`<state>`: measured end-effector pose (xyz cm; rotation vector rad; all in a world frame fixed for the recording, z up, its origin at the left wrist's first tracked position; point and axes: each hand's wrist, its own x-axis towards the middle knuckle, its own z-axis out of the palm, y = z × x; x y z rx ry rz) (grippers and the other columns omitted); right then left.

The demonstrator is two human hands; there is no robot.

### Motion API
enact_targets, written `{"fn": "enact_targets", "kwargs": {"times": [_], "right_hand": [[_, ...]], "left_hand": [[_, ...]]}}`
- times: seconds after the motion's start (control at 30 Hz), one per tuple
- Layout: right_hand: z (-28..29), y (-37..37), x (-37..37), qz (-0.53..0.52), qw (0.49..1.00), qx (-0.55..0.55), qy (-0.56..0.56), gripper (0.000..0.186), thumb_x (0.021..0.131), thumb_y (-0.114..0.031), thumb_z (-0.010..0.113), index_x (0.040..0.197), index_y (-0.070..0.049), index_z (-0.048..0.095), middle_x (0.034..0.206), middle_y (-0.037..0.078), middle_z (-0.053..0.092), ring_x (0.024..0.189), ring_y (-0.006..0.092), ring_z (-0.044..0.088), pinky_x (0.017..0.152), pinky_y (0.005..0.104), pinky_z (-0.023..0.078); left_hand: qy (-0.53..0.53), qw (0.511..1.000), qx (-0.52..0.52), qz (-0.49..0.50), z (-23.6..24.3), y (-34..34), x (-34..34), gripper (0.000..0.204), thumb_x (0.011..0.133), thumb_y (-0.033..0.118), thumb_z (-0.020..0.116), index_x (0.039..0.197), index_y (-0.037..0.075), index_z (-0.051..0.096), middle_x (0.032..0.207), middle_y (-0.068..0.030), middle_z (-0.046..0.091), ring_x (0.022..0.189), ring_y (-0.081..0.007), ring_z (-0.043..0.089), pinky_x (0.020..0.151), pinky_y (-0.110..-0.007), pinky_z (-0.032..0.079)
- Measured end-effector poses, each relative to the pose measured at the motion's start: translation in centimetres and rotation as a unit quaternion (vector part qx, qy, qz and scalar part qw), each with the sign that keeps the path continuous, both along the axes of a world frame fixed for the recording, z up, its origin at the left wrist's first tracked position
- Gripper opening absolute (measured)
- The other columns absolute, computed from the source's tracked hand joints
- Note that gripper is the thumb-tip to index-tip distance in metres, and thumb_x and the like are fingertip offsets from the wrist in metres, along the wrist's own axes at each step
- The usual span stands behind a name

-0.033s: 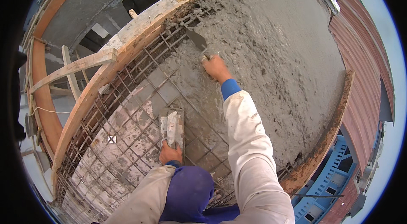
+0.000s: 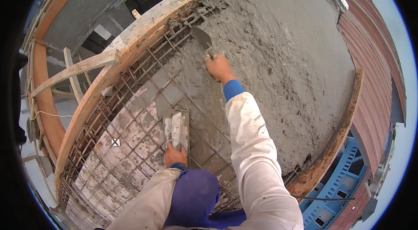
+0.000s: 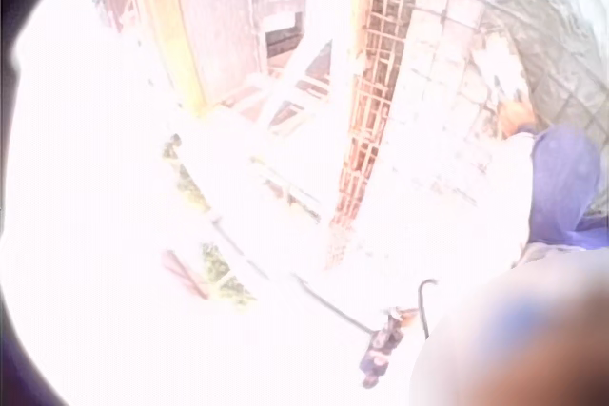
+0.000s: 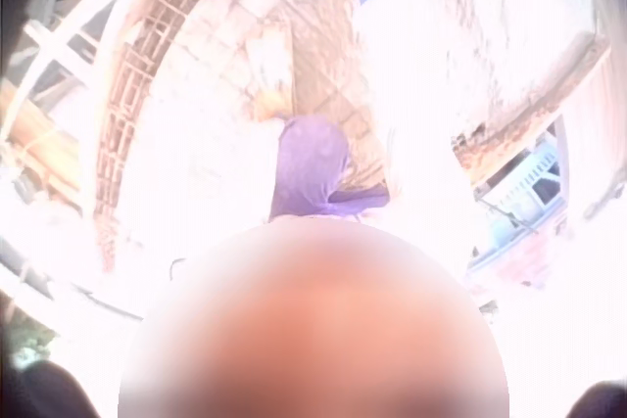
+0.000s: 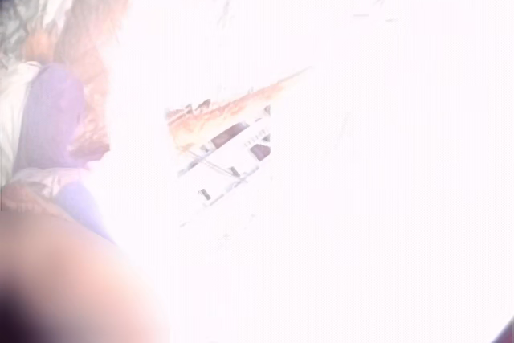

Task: The person smooths wet concrete on a roof slab using a trowel and a long metal rod. They spread and level the concrete over a rebar grid, then scrape and clean the tools in a bucket of water.

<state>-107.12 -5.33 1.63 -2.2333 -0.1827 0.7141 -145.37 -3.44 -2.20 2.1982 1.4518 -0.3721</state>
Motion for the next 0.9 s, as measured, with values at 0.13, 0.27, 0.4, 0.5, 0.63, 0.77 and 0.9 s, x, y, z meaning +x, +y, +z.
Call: {"fn": "enact_targets", "kwargs": {"times": [0.13, 0.27, 0.4, 0.5, 0.63, 0.77, 0.9], "right_hand": [[-3.2, 1.1, -1.4, -0.251, 0.959, 0.064, -0.118, 0.032, 0.089, -0.023, 0.062, 0.104, 0.005, 0.065, 0.094, 0.029, 0.069, 0.091, 0.0450, 0.067, 0.080, 0.0471, 0.052], [-4.3, 4.8, -2.6, -0.352, 0.930, 0.093, -0.054, 0.032, 0.089, -0.022, 0.061, 0.102, 0.008, 0.062, 0.103, 0.031, 0.068, 0.098, 0.0468, 0.066, 0.086, 0.0489, 0.051], [-2.7, 8.7, -3.1, -0.199, 0.976, 0.075, -0.050, 0.034, 0.088, -0.023, 0.062, 0.107, 0.005, 0.063, 0.109, 0.032, 0.067, 0.106, 0.0470, 0.063, 0.090, 0.0494, 0.051], [-1.2, 10.2, -4.9, -0.062, 0.997, 0.009, -0.040, 0.037, 0.090, -0.026, 0.062, 0.110, 0.005, 0.063, 0.108, 0.031, 0.067, 0.104, 0.0447, 0.065, 0.088, 0.0476, 0.052], [-0.6, 8.6, -8.6, -0.084, 0.994, 0.059, 0.040, 0.040, 0.089, -0.026, 0.062, 0.115, 0.005, 0.062, 0.110, 0.030, 0.067, 0.107, 0.0443, 0.063, 0.092, 0.0479, 0.051], [-1.2, -1.0, -10.7, -0.220, 0.975, 0.032, 0.008, 0.039, 0.090, -0.026, 0.062, 0.117, 0.002, 0.062, 0.111, 0.028, 0.067, 0.108, 0.0437, 0.063, 0.092, 0.0472, 0.050], [-1.1, -15.9, -14.3, -0.275, 0.961, 0.005, -0.009, 0.043, 0.090, -0.027, 0.063, 0.121, 0.002, 0.060, 0.112, 0.029, 0.066, 0.108, 0.0438, 0.063, 0.091, 0.0485, 0.050]], "left_hand": [[-0.009, 1.000, 0.010, 0.002, 0.2, -0.2, -0.2, 0.060, 0.078, 0.037, 0.077, 0.122, 0.006, 0.052, 0.102, -0.0188, 0.069, 0.093, -0.0393, 0.068, 0.078, -0.051, 0.053], [-0.011, 1.000, 0.014, 0.000, 0.2, -0.3, -0.1, 0.060, 0.078, 0.037, 0.076, 0.123, 0.006, 0.051, 0.102, -0.0189, 0.069, 0.092, -0.0398, 0.068, 0.077, -0.052, 0.053], [0.009, 1.000, 0.014, 0.003, 0.0, -0.4, 0.0, 0.061, 0.078, 0.036, 0.076, 0.125, 0.006, 0.051, 0.101, -0.0195, 0.069, 0.091, -0.0399, 0.068, 0.077, -0.052, 0.053], [0.019, 1.000, 0.016, 0.006, -0.2, -0.5, 0.1, 0.063, 0.078, 0.035, 0.076, 0.127, 0.005, 0.051, 0.102, -0.0208, 0.070, 0.094, -0.0401, 0.068, 0.079, -0.050, 0.053], [0.003, 0.999, 0.046, 0.000, -0.4, -0.7, 0.4, 0.063, 0.079, 0.034, 0.075, 0.129, 0.004, 0.050, 0.104, -0.0217, 0.070, 0.097, -0.0397, 0.068, 0.082, -0.049, 0.053], [0.021, 0.997, 0.073, -0.018, -0.5, -1.0, 0.2, 0.068, 0.081, 0.033, 0.075, 0.135, 0.003, 0.048, 0.107, -0.0219, 0.070, 0.097, -0.0396, 0.068, 0.082, -0.048, 0.053], [0.031, 0.996, 0.079, -0.027, -0.8, -1.2, -0.2, 0.071, 0.083, 0.038, 0.073, 0.140, 0.003, 0.046, 0.110, -0.0235, 0.069, 0.097, -0.0399, 0.069, 0.082, -0.049, 0.053]]}}
